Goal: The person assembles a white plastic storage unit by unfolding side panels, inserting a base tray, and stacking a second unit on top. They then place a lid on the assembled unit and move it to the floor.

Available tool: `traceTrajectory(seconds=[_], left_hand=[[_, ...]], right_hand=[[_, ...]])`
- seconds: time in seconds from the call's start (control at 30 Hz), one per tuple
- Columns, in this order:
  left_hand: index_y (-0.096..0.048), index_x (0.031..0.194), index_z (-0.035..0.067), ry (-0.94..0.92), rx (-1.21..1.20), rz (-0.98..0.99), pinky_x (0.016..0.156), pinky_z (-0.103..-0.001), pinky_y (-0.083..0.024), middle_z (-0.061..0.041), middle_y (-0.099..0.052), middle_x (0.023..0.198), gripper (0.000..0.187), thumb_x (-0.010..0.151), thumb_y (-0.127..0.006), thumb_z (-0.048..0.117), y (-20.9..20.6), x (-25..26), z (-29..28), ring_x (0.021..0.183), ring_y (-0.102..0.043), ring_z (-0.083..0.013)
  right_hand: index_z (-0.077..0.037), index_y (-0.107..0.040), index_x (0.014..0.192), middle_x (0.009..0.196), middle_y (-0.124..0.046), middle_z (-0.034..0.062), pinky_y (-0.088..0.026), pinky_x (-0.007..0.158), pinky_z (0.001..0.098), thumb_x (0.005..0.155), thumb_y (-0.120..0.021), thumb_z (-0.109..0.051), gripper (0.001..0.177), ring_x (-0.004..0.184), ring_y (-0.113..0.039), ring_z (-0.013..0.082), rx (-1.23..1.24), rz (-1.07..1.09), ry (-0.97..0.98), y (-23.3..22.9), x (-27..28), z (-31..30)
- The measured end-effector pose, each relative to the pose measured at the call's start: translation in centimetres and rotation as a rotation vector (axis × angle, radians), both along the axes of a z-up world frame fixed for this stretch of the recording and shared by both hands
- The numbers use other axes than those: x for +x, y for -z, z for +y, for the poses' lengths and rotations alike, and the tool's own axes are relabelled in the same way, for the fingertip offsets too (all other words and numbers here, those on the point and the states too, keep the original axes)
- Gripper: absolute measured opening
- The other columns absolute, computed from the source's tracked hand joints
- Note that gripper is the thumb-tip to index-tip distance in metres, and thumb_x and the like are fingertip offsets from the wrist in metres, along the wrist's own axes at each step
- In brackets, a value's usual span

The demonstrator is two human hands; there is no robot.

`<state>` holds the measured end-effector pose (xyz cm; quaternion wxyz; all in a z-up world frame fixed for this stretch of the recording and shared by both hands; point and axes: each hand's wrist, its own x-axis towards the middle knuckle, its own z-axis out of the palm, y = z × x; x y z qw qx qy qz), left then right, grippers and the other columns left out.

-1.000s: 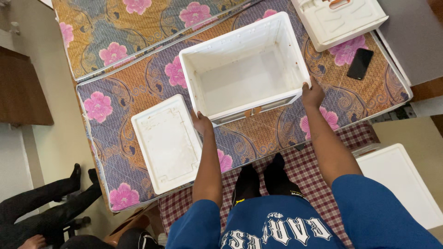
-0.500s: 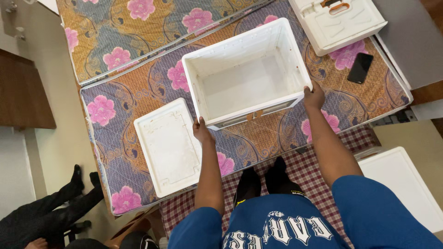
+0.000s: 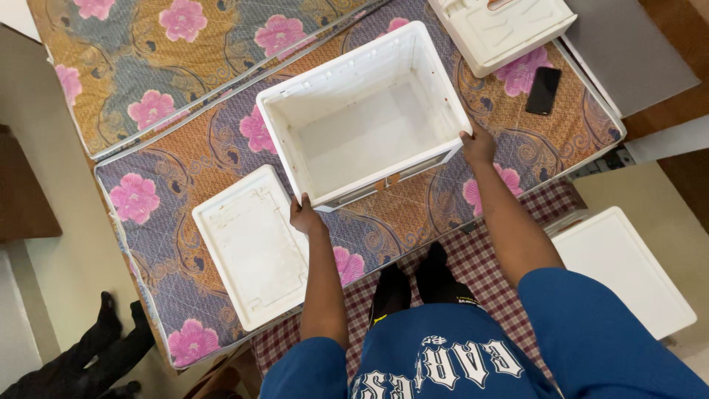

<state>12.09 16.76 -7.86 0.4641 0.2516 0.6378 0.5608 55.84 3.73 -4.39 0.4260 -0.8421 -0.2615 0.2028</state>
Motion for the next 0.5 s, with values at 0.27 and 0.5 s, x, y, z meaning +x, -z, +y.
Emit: traceTrajectory(seconds=[0.27, 0.5], left_hand=[[-0.061, 0.139, -0.001, 0.238, 0.178, 0.623, 0.100, -0.039, -0.053, -0.021, -0.069, 0.133, 0.051, 0.089, -0.071, -0.001, -0.5, -0.5, 1.8, 0.117, -0.069, -0.0328], [-0.039, 0.158, 0.011, 0.535, -0.063, 0.757, 0.099, -0.042, -0.054, -0.021, -0.060, 0.142, 0.074, 0.089, -0.061, -0.001, -2.1, 0.0, 6.3, 0.118, -0.067, -0.0382]], right_hand=[[-0.007, -0.046, 0.152, 0.142, -0.059, 0.0245, -0.044, 0.110, 0.0476, 0.099, -0.068, -0.016, 0.058, 0.131, -0.057, 0.0418, -0.171, -0.267, -0.065, 0.3, -0.8, 1.0], [-0.006, -0.039, 0.158, 0.159, -0.042, 0.0212, -0.034, 0.121, 0.0436, 0.103, -0.058, -0.014, 0.059, 0.146, -0.041, 0.0380, -0.152, -0.288, -0.133, 0.5, -0.3, 2.3]])
